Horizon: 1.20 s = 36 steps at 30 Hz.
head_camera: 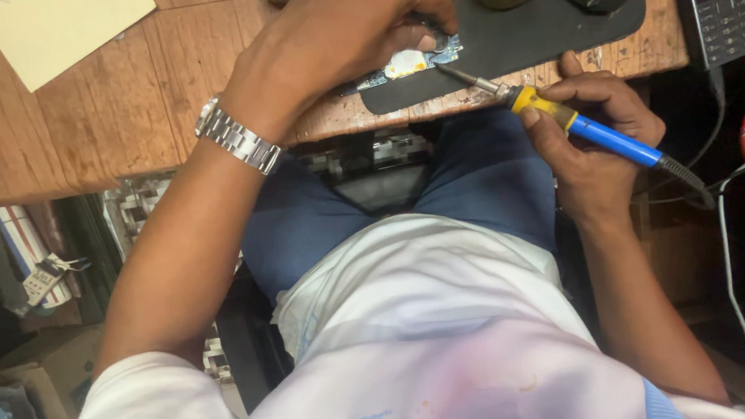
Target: The person solders a phone motherboard resting on a work mat, holding a soldering iron in one hand and a spool of solder wire in the other. They reposition the board, apply solder to points on the board, and steady the board with their hand between soldering passes.
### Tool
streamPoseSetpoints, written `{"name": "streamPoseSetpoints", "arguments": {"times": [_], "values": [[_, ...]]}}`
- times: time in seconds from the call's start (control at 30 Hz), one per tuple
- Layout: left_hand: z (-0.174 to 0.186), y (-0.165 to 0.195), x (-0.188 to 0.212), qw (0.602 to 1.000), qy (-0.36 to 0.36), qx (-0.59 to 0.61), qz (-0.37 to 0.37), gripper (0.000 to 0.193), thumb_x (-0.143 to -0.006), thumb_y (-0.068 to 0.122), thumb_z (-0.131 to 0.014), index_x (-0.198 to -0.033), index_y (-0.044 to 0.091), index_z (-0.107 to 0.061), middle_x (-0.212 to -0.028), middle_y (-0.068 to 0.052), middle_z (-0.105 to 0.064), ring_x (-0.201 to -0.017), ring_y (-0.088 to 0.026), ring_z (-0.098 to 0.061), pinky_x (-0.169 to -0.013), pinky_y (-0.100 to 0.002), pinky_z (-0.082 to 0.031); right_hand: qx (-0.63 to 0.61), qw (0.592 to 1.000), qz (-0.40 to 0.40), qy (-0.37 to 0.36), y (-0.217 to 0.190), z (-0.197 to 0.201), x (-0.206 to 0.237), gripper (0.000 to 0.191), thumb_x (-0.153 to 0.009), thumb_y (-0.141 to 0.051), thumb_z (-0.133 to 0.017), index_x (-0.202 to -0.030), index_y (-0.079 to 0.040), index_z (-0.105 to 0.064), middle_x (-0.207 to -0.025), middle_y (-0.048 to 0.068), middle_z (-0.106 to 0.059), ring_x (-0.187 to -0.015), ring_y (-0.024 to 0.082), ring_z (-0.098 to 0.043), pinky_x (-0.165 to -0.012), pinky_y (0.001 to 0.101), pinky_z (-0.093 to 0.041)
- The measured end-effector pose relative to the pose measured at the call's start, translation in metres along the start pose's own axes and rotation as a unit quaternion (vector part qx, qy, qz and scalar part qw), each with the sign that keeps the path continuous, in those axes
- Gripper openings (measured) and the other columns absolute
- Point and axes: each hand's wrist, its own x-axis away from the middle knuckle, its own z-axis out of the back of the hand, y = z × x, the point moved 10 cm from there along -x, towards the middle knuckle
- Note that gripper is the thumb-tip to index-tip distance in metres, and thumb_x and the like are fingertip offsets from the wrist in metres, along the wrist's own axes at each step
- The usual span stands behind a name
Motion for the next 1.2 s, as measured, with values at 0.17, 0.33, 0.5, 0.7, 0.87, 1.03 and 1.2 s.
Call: {"name": "streamPoseSetpoints", "arguments": {"times": [0.17, 0.33, 0.5, 0.7, 0.87, 1.03, 1.2], "values": [[-0.004, -0.008, 0.001, 0.999, -0.014, 0.002, 0.051, 0.019, -0.090, 0.016, -0.080, -0.108, 0.010, -0.078, -0.114, -0.001, -0.072, -0.100, -0.024, -0.069, -0.083, -0.041, -0.052, 0.003, 0.999, -0.031, 0.021, 0.006, 0.004, 0.001, 0.015, -0.088, -0.005, -0.080, -0.099, -0.003, -0.071, -0.104, 0.007, -0.071, -0.115, 0.020, -0.069, -0.122, 0.0392, -0.049], [-0.003, -0.006, 0.001, 0.999, -0.008, 0.003, 0.047, 0.019, -0.090, 0.016, -0.080, -0.108, 0.010, -0.078, -0.114, -0.001, -0.072, -0.100, -0.024, -0.070, -0.083, -0.041, -0.051, -0.005, 1.000, 0.003, -0.002, 0.008, 0.002, 0.004, 0.012, -0.100, -0.002, -0.083, -0.106, 0.000, -0.072, -0.107, 0.010, -0.072, -0.118, 0.020, -0.071, -0.128, 0.0385, -0.047], [-0.001, -0.001, 0.002, 1.000, 0.011, 0.000, 0.019, 0.019, -0.089, 0.014, -0.081, -0.106, 0.009, -0.077, -0.119, -0.002, -0.070, -0.102, -0.024, -0.069, -0.084, -0.041, -0.052, -0.022, 1.000, -0.003, -0.001, 0.013, 0.002, 0.006, 0.013, -0.101, -0.003, -0.082, -0.107, 0.001, -0.071, -0.108, 0.009, -0.072, -0.117, 0.020, -0.071, -0.129, 0.0385, -0.046], [-0.002, 0.000, 0.001, 1.000, 0.013, -0.007, 0.000, 0.018, -0.089, 0.013, -0.082, -0.104, 0.008, -0.075, -0.118, -0.002, -0.070, -0.106, -0.025, -0.068, -0.085, -0.040, -0.052, -0.006, 0.999, -0.026, 0.022, 0.014, 0.006, 0.004, 0.015, -0.088, -0.006, -0.080, -0.099, -0.003, -0.070, -0.103, 0.006, -0.070, -0.118, 0.019, -0.069, -0.120, 0.0386, -0.049], [-0.002, 0.000, 0.000, 1.000, 0.019, -0.009, -0.006, 0.019, -0.088, 0.012, -0.083, -0.105, 0.007, -0.074, -0.119, -0.001, -0.070, -0.107, -0.024, -0.068, -0.085, -0.040, -0.052, -0.002, 1.000, 0.001, -0.003, 0.013, 0.003, 0.006, 0.013, -0.101, -0.002, -0.082, -0.106, 0.001, -0.072, -0.107, 0.009, -0.071, -0.115, 0.018, -0.071, -0.128, 0.0378, -0.047], [-0.004, 0.001, -0.003, 1.000, 0.014, -0.015, 0.000, 0.019, -0.086, 0.010, -0.081, -0.103, 0.006, -0.074, -0.115, -0.001, -0.071, -0.101, -0.024, -0.069, -0.080, -0.041, -0.052, -0.025, 1.000, 0.000, -0.004, 0.018, 0.003, 0.008, 0.013, -0.101, -0.002, -0.082, -0.106, 0.001, -0.071, -0.106, 0.008, -0.071, -0.108, 0.015, -0.071, -0.129, 0.0388, -0.044], [-0.006, -0.003, -0.004, 0.999, 0.006, -0.020, 0.025, 0.017, -0.086, 0.009, -0.080, -0.101, 0.006, -0.073, -0.107, -0.001, -0.072, -0.093, -0.023, -0.071, -0.074, -0.041, -0.051, -0.008, 1.000, 0.012, -0.009, 0.014, 0.002, 0.008, 0.012, -0.101, -0.003, -0.082, -0.106, 0.001, -0.072, -0.105, 0.009, -0.072, -0.107, 0.015, -0.071, -0.127, 0.0391, -0.042]]}}
